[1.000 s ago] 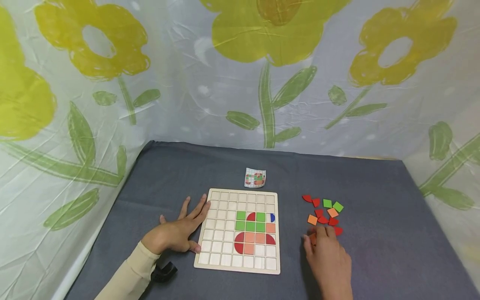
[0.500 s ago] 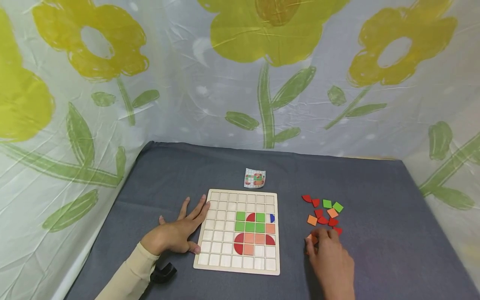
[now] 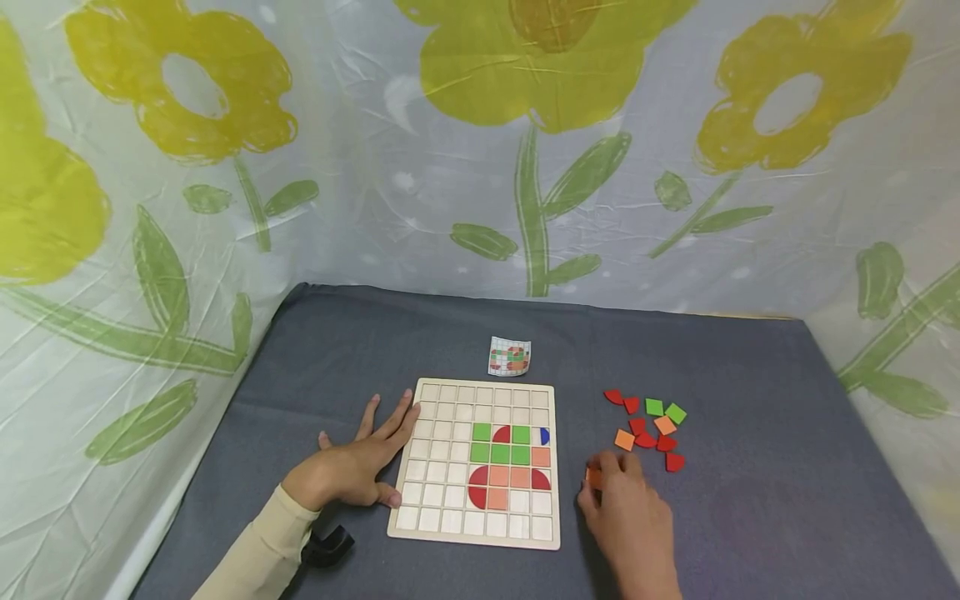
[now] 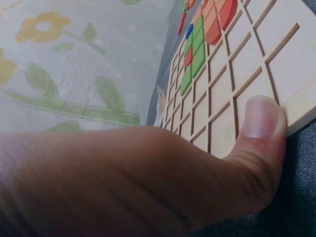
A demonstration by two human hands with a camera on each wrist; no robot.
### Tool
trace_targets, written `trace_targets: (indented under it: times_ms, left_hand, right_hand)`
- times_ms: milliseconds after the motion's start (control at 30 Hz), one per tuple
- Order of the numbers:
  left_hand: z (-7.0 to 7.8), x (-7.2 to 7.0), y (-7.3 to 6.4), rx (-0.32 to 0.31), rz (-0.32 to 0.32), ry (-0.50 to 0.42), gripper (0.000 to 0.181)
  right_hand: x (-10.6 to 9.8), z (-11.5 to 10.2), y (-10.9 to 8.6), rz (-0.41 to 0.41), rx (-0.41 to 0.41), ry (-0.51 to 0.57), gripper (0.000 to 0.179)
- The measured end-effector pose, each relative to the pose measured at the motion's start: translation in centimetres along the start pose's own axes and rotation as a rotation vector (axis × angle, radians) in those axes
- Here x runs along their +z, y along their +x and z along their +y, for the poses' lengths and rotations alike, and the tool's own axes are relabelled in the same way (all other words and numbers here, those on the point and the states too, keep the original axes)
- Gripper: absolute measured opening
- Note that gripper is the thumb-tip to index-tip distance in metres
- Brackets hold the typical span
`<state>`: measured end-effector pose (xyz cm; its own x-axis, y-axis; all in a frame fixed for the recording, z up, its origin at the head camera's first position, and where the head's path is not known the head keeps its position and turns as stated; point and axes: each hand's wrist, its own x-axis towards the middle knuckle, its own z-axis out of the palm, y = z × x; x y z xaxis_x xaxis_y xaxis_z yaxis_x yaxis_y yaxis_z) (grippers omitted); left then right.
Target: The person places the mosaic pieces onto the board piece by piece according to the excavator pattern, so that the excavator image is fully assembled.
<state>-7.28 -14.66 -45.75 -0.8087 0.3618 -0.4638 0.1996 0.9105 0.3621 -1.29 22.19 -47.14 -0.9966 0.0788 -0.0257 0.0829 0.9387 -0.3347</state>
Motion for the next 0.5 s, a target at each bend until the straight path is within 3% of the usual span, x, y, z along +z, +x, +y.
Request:
trace_targets:
  times_ms: [233,500]
  left_hand:
    - [-0.1,0.0,0.0,-0.002,-0.003,0.003,0.132]
    - [-0.1,0.0,0.1,0.0,-0.008,0.007,0.131]
  right_hand:
    - [0.6,-1.6,0.0,0.003,-0.01,0.002,0.039]
    - [1.2,-4.0,-1.4,0.081,-0.182,0.036,0.036]
